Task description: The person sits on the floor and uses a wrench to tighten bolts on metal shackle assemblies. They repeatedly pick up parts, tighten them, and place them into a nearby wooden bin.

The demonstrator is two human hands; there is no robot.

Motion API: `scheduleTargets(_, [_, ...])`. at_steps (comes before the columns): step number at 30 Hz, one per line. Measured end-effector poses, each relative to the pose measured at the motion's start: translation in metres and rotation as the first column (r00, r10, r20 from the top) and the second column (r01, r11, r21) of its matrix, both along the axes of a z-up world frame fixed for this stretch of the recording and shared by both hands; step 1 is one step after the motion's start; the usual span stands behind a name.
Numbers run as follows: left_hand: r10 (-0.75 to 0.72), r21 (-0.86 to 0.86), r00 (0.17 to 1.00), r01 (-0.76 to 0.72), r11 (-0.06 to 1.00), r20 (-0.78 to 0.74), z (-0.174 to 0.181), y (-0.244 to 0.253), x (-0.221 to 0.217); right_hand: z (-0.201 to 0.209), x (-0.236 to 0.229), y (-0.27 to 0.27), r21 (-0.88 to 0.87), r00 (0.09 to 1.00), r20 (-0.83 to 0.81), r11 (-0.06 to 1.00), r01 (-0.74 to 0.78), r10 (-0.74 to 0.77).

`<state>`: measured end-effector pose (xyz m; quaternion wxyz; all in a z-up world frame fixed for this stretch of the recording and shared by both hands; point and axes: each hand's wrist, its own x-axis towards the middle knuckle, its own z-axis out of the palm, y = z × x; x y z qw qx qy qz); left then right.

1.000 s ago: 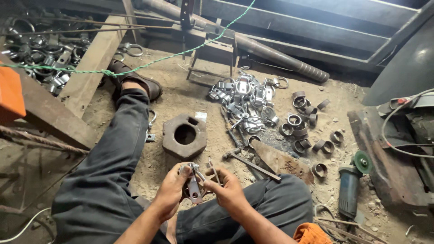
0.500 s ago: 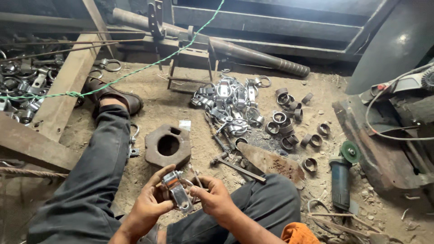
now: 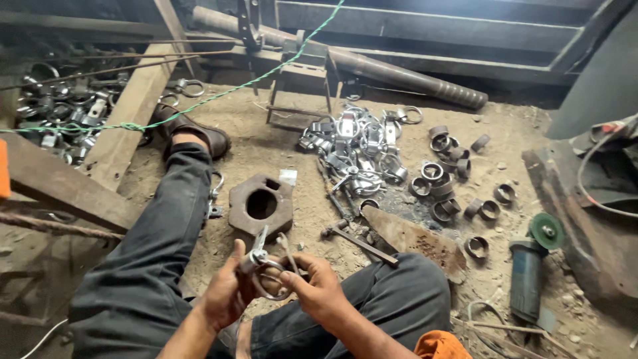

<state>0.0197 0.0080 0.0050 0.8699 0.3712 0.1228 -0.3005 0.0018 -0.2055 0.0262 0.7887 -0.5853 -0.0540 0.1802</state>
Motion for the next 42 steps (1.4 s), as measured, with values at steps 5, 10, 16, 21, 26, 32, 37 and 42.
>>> scheduleTargets(5, [0.037,0.066,0.995,-0.043,0.997,0.095,0.027,-0.014,0.002,-0.006,0.004,-0.009,0.132,0.972,-0.213,0.983,0.124,-0.094])
scheduleTargets(10, [-0.014,0.000,0.976,0.015,1.000,0.215,0.030,-0.013,0.004,-0.009,0.015,-0.017,0.209,0.898,-0.416,0.945,0.252,-0.147])
scheduleTargets(16, [0.074,0.086,0.973,-0.095,0.992,0.217,0.010,-0.014,0.010,-0.017,0.019,-0.021,0.218,0.921,-0.363,0.948,0.231,-0.141])
scheduleTargets(21, [0.115,0.275,0.988,-0.141,0.951,0.108,0.009,-0.027,0.016,-0.021,0.024,-0.023,0.213,0.919,-0.361,0.945,0.247,-0.159])
scheduleTargets(26, [-0.049,0.495,0.996,0.076,0.866,-0.068,-0.024,-0.041,0.022,-0.019,0.031,-0.029,0.024,0.943,-0.116,0.948,0.317,-0.312])
scheduleTargets(32, [-0.595,0.843,0.800,0.264,0.470,0.081,0.003,-0.095,0.077,-0.013,0.037,-0.045,0.037,0.918,-0.072,0.919,0.392,-0.389])
scheduleTargets(37, [-0.597,0.924,0.746,-0.066,0.376,0.296,0.062,-0.145,0.160,-0.015,0.038,-0.048,0.069,0.867,0.002,0.865,0.498,-0.499])
scheduleTargets(42, [-0.504,0.748,0.588,-0.296,0.595,0.633,0.083,-0.139,0.183,-0.025,0.043,-0.051,0.074,0.868,-0.034,0.865,0.497,-0.496])
